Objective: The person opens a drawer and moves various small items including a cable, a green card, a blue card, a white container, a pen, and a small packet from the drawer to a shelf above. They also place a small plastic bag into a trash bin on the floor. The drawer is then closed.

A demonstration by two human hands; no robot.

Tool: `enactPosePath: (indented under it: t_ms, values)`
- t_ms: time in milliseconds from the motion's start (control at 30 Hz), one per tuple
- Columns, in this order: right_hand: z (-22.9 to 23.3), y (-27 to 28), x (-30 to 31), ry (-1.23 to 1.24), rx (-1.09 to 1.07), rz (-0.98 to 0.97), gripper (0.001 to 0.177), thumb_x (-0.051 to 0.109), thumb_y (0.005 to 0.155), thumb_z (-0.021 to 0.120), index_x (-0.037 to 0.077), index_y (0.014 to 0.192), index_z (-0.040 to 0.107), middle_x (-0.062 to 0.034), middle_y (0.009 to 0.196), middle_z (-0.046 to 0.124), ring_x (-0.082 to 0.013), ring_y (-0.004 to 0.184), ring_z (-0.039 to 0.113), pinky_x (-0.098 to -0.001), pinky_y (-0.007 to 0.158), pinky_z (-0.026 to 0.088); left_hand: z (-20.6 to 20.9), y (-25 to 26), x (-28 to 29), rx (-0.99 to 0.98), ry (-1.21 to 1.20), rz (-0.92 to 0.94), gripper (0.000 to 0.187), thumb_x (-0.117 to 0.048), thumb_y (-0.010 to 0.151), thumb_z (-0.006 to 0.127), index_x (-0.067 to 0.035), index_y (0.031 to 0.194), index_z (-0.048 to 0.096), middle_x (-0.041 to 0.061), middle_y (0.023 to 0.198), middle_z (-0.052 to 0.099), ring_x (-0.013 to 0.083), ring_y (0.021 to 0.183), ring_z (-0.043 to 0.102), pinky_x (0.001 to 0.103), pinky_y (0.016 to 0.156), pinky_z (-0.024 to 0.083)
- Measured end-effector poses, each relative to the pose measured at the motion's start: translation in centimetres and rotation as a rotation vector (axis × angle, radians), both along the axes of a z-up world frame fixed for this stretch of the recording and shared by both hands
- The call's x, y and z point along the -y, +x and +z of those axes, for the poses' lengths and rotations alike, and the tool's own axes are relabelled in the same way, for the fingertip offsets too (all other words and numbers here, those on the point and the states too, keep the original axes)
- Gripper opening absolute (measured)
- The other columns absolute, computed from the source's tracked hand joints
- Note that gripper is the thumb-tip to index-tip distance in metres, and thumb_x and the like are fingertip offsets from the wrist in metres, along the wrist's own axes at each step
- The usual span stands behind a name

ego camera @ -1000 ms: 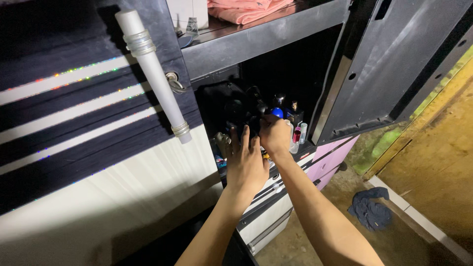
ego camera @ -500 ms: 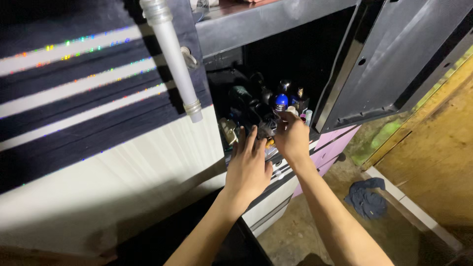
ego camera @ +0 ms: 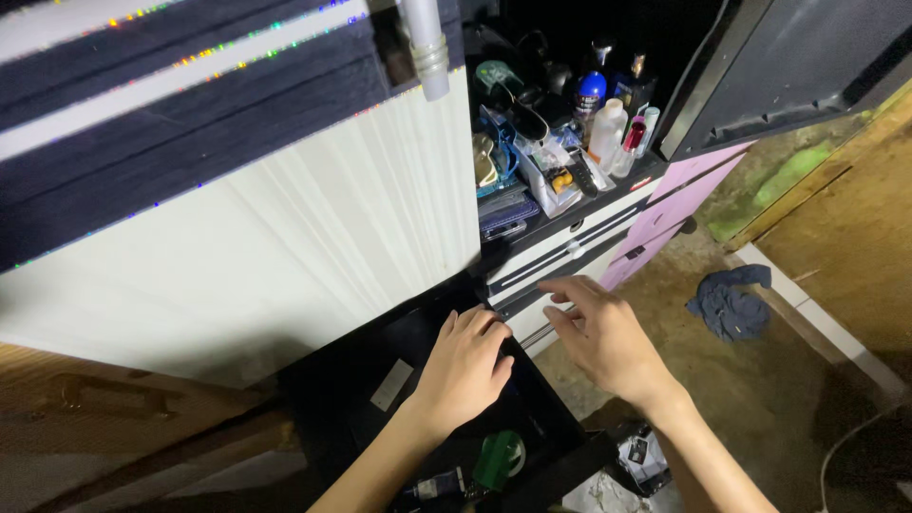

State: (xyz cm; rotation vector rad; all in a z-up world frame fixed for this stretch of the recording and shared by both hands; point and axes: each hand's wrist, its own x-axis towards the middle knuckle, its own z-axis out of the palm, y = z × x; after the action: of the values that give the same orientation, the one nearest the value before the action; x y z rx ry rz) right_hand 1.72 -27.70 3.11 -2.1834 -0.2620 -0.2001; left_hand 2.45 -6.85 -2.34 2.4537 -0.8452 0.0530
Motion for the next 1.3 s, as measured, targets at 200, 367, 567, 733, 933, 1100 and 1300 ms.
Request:
enactPosePath:
  t_ms: [200,367,567,733,933,1100,1300]
  values:
    - [-2.3,-4.4,-2.7,0.035,-0.278,-0.031,0.033,0.011,0.089,0.067,0.006,0.121,0.068,-0.0124,0.102,0.074,-0.0244,0.087,0.076,-0.0347,0.073,0.06,-6.7,-3.6,-2.6,-0.142,0.3,0.007,0.032,-0.02,0.084,0.076,0.002,0.107,0.07,0.019,0.127,0.059,0.0363,0.128,0.051,0.061,0.114,0.032]
    - [-4.6,-6.7,-4.9,-0.103,-0.139,-0.009,0.028,0.008,0.088,0.067,0.003,0.115,0.069,-0.014,0.108,0.072,-0.0328,0.091,0.072,-0.0375,0.078,0.058,-12.8,-6.2,-2.5,-0.137,0.494,-0.006,0.023,-0.012,0.084,0.072,0.001,0.102,0.076,0.023,0.139,0.056,0.0396,0.136,0.045,0.061,0.114,0.031]
    - [-6.3,-8.9,-6.0,-0.128,-0.039,0.002,0.024,0.003,0.088,0.066,0.0,0.112,0.069,-0.0139,0.115,0.069,-0.0341,0.097,0.07,-0.0384,0.079,0.058,-17.4,-6.9,-1.9,-0.077,0.527,0.033,0.019,-0.023,0.083,0.073,-0.008,0.09,0.082,0.018,0.139,0.058,0.0363,0.132,0.047,0.055,0.108,0.035]
    - [-6.4,-9.6,-6.0,-0.135,0.041,0.028,0.024,0.002,0.087,0.066,0.0,0.11,0.069,-0.0138,0.119,0.067,-0.034,0.102,0.069,-0.0383,0.083,0.058,-18.4,-7.7,-1.4,-0.126,0.602,0.008,0.02,-0.025,0.086,0.071,-0.008,0.091,0.082,0.016,0.139,0.055,0.0353,0.131,0.045,0.051,0.106,0.035]
    - [-6.6,-10.1,-5.7,-0.134,-0.039,-0.018,0.025,0.005,0.087,0.067,0.001,0.111,0.07,-0.0134,0.12,0.067,-0.0337,0.102,0.069,-0.0388,0.082,0.057,-18.2,-8.2,-1.2,-0.069,0.583,0.066,0.023,-0.025,0.085,0.07,-0.009,0.096,0.081,0.014,0.142,0.054,0.0384,0.133,0.043,0.051,0.101,0.036]
    - [-7.2,-10.4,-5.9,-0.15,0.014,0.01,0.024,0.006,0.087,0.067,0.0,0.111,0.07,-0.0137,0.12,0.066,-0.0338,0.104,0.069,-0.0389,0.084,0.057,-18.8,-8.4,-0.9,-0.317,0.59,0.093,0.041,-0.039,0.091,0.067,-0.003,0.109,0.075,0.014,0.143,0.051,0.0375,0.136,0.04,0.05,0.105,0.035]
    - [-7.5,-10.4,-6.0,-0.18,0.014,0.015,0.025,0.007,0.087,0.067,0.0,0.111,0.07,-0.0143,0.12,0.066,-0.0357,0.101,0.067,-0.0412,0.085,0.055,-21.5,-8.1,0.0,0.053,0.468,0.153,0.025,-0.016,0.094,0.059,-0.005,0.104,0.078,0.014,0.145,0.053,0.04,0.134,0.045,0.053,0.101,0.041]
